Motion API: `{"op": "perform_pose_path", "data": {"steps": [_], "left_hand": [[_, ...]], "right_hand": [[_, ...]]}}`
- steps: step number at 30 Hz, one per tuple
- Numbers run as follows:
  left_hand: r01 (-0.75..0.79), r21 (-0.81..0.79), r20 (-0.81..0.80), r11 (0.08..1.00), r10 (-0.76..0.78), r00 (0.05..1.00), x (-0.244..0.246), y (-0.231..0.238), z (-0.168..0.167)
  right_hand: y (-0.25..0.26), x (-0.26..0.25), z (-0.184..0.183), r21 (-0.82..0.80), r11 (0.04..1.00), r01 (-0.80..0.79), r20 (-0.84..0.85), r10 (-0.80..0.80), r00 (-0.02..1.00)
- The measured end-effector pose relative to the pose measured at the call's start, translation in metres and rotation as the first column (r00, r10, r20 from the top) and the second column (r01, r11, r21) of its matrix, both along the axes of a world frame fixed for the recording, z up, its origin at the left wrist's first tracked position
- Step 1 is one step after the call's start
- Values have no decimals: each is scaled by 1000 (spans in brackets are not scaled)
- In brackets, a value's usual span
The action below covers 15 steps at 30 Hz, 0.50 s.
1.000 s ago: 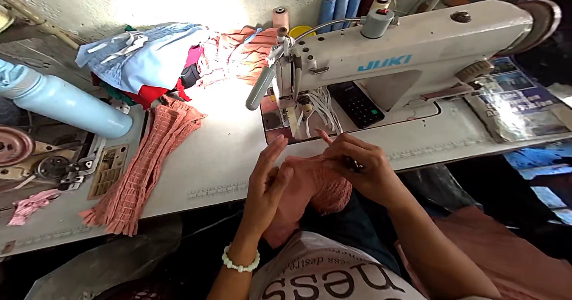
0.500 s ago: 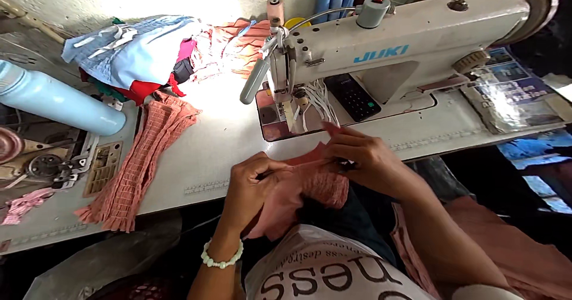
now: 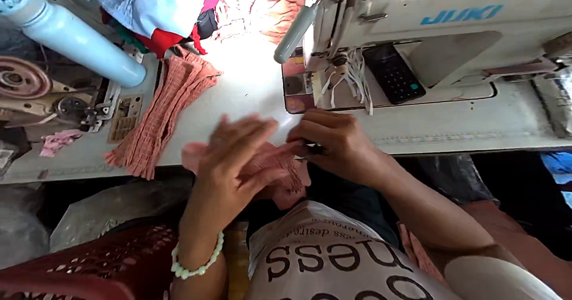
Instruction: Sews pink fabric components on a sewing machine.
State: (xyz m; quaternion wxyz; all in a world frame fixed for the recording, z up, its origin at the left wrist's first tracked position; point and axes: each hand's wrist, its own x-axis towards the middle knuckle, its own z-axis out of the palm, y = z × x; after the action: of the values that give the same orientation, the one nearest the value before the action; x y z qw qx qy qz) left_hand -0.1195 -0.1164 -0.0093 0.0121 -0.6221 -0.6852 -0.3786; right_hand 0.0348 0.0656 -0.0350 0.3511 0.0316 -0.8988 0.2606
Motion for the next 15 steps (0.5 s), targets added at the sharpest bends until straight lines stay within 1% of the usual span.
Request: {"op": "perform_pose_path", "data": {"steps": [1,3,4,5,6,7,8,9,10,11,12,13,15], "left_hand": [[7,36,49,999,-9,999,1,1,-3],[-77,101,122,992,65,990,-12,-9,-5],[-168,125,124,978,152,981,-24,-22,-2],[-292,148,102,945,279,955,-37,-36,1],[-435,163,78,885,428,900,-50,-53,3],[-589,163,67,791,587,807,-62,-70,5],[-733,160,72,661,733,676,-71,-85,8],[-835,147,77,531,835,545,-77,-96,10],[-901,134,87,413,901,425,-80,-103,13],[-940,125,102,318,938,331,-79,-105,16],[-956,128,119,264,953,279,-77,-105,18],[-958,146,125,248,956,267,-75,-102,19],[-939,208,92,275,950,298,-68,-94,22]], "right_hand": [[-7,-10,4,6,999,-34,-35,34,999],[-16,-22,12,-27,997,-69,-74,67,995],[-18,-23,12,-65,995,-79,-75,74,994],[-20,-23,9,-113,989,-96,-52,90,995],[-22,-21,2,-169,978,-126,-5,127,992],[-27,-19,-11,-233,957,-173,75,195,978],[-34,-17,-28,-301,928,-220,190,285,940],[-45,-17,-48,-362,895,-262,308,380,872],[-58,-21,-70,-397,870,-292,409,452,793],[-72,-26,-92,-403,859,-315,495,494,715],[-87,-33,-112,-376,867,-328,585,496,641],[-102,-40,-129,-322,885,-336,671,464,578],[-128,-54,-162,-165,911,-379,769,359,528]]}}
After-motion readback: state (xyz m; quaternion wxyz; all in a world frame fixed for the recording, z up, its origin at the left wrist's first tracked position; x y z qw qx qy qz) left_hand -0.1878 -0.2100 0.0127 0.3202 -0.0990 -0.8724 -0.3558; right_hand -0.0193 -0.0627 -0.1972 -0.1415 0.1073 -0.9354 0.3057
